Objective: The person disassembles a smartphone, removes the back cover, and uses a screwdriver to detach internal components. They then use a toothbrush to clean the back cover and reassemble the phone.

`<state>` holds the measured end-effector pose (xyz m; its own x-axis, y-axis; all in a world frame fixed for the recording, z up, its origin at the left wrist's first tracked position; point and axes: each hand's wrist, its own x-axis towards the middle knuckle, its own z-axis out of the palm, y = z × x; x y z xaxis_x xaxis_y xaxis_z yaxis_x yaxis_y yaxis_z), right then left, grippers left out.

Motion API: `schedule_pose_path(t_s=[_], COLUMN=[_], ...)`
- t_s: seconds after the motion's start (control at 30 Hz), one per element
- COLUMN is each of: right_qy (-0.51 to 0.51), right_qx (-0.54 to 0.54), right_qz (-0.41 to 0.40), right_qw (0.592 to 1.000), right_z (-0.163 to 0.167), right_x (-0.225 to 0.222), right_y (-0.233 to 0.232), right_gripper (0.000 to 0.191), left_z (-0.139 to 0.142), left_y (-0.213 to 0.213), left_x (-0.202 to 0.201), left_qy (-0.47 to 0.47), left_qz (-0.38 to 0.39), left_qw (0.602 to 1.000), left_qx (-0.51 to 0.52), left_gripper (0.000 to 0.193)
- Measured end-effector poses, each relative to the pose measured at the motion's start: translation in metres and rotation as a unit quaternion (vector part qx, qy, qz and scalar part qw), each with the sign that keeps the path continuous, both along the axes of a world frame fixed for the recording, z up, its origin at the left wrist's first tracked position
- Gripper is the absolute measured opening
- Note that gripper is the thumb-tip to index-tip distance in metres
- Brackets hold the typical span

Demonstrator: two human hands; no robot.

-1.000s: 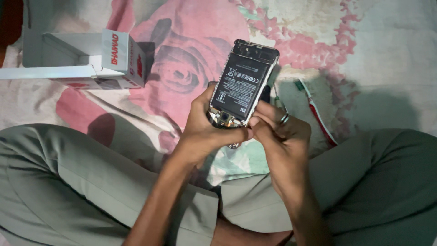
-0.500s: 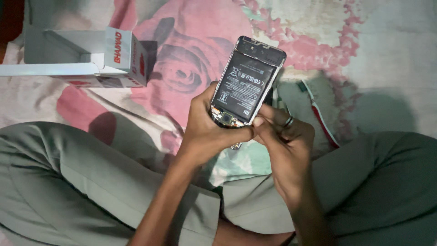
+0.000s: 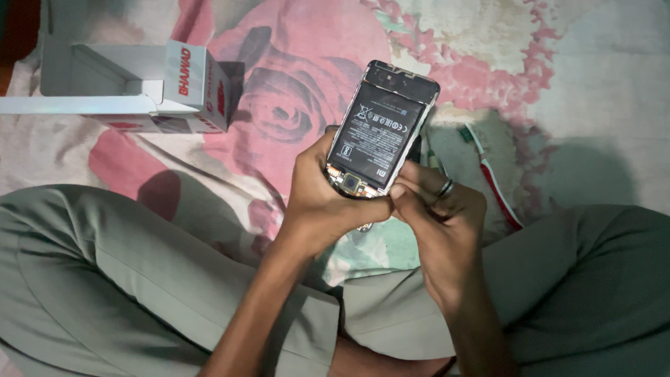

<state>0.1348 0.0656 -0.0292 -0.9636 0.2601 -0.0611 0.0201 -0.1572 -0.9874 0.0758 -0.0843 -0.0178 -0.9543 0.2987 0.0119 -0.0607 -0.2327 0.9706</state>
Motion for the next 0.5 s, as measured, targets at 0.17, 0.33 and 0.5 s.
schedule_pose_path(t_s=[0.17, 0.33, 0.5], right_qy=[-0.012, -0.006, -0.024], right_qx=[-0.035, -0.095, -0.164], right_qz=[0.003, 0.012, -0.01], right_qw=[0.999, 0.995, 0.986], right_z=[-0.001, 0.001, 0.004], right_x=[0.0, -0.001, -0.005], right_y=[0.003, 0.009, 0.014], right_gripper=[0.03, 0.029, 0.035], left_z=[0.0, 0.001, 0.003], left_y=[0.001, 0.003, 0.002], left_x=[0.0, 0.001, 0.003], left_qy=[0.0, 0.017, -0.035], left_qz=[-0.002, -0.03, -0.093], left_qw=[1.0, 0.999, 0.994], left_qx=[-0.023, -0.035, 0.046], left_gripper=[0.052, 0.062, 0.065])
